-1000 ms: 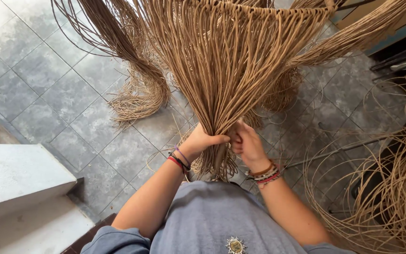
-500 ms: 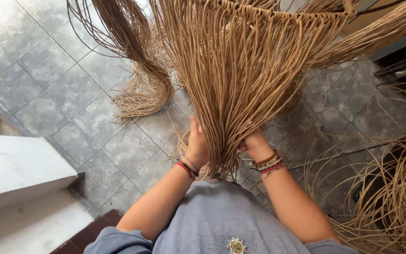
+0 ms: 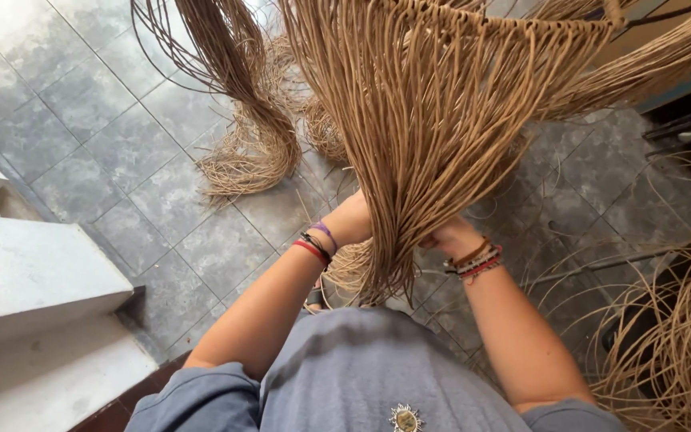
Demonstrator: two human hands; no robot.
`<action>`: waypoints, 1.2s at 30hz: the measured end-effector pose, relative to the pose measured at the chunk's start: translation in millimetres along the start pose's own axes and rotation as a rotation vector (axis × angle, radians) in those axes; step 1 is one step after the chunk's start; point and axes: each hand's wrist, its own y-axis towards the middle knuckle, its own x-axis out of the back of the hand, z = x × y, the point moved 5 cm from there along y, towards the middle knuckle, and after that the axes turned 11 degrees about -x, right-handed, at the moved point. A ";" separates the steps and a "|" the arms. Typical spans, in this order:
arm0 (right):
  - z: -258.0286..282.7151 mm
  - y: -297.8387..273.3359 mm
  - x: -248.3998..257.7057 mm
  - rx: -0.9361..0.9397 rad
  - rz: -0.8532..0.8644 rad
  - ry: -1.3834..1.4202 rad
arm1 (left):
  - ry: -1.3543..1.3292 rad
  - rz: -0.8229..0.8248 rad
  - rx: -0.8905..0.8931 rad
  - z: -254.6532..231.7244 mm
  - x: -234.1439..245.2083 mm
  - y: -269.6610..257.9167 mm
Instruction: Weaving natural fiber strands onto a circular frame to create a decorative item.
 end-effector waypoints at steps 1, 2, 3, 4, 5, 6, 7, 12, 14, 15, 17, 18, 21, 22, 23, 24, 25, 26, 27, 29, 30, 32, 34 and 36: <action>0.2 1.2 2.6 0.007 -0.009 -0.029 | 0.037 0.014 0.000 -2.3 -0.8 0.7; 0.3 2.7 5.5 0.015 -0.019 -0.057 | 0.074 0.029 0.001 -4.5 -1.9 1.6; -0.9 2.7 7.0 0.012 -0.019 -0.055 | 0.074 0.032 0.001 -6.6 -1.3 0.3; -1.4 2.4 9.0 0.022 -0.029 -0.081 | 0.112 0.048 -0.002 -9.3 -1.0 -0.7; 0.0 3.2 11.3 0.035 -0.042 -0.104 | 0.151 0.063 -0.011 -11.5 -0.1 0.7; -1.6 2.0 10.8 0.036 -0.044 -0.100 | 0.152 0.065 -0.015 -15.1 -0.2 -0.4; -2.7 0.5 10.9 0.049 -0.057 -0.125 | 0.190 0.078 -0.022 -19.3 -0.9 -1.9; -4.6 -4.0 0.8 0.074 -0.090 -0.200 | 0.303 0.129 -0.035 -41.8 4.2 -8.5; -2.8 -6.0 -5.2 0.097 -0.110 -0.251 | 0.556 0.154 -0.090 -63.7 19.2 -4.4; -7.8 -9.6 -4.5 0.097 -0.108 -0.249 | 0.558 0.155 -0.090 -60.8 15.8 -9.1; -14.5 -16.3 -3.2 0.125 -0.126 -0.300 | 0.626 0.215 -0.051 -52.0 8.4 -17.1; -15.3 -16.6 -3.1 0.129 -0.124 -0.297 | 0.631 0.214 -0.053 -55.8 15.5 -17.1; -23.8 -22.4 1.6 0.149 -0.146 -0.353 | 0.447 0.227 0.087 -62.4 29.9 -22.7; -26.6 -24.3 3.4 0.159 -0.157 -0.381 | 0.449 0.257 0.099 -65.1 33.2 -22.8; -28.8 -25.9 5.4 0.169 -0.170 -0.409 | 0.451 0.286 0.110 -67.7 36.5 -22.3; -33.7 -28.6 12.3 0.168 -0.171 -0.409 | 0.450 0.287 0.109 -74.1 42.9 -20.3; -36.7 -30.8 17.8 0.181 -0.182 -0.436 | 0.410 0.351 0.159 -77.1 47.9 -19.5; -39.8 -32.9 23.2 0.194 -0.193 -0.462 | 0.370 0.415 0.210 -80.2 52.9 -19.0; -39.0 -31.6 27.2 0.192 -0.192 -0.463 | 0.369 0.416 0.211 -84.2 62.6 -16.6; -36.5 -29.4 35.0 0.211 -0.213 -0.517 | 0.491 0.537 0.113 -94.5 77.7 -11.7; -32.5 -25.5 35.2 0.209 -0.214 -0.516 | 0.491 0.540 0.112 -91.0 80.4 -7.9; -23.7 -18.4 34.3 0.229 -0.228 -0.575 | 0.377 0.513 0.079 -87.0 85.3 -2.7; -13.6 -12.7 24.2 0.243 -0.242 -0.595 | 0.295 0.452 0.100 -79.9 84.2 -3.6; -10.7 -12.8 22.3 0.255 -0.263 -0.619 | 0.206 0.390 0.116 -66.6 76.0 -12.0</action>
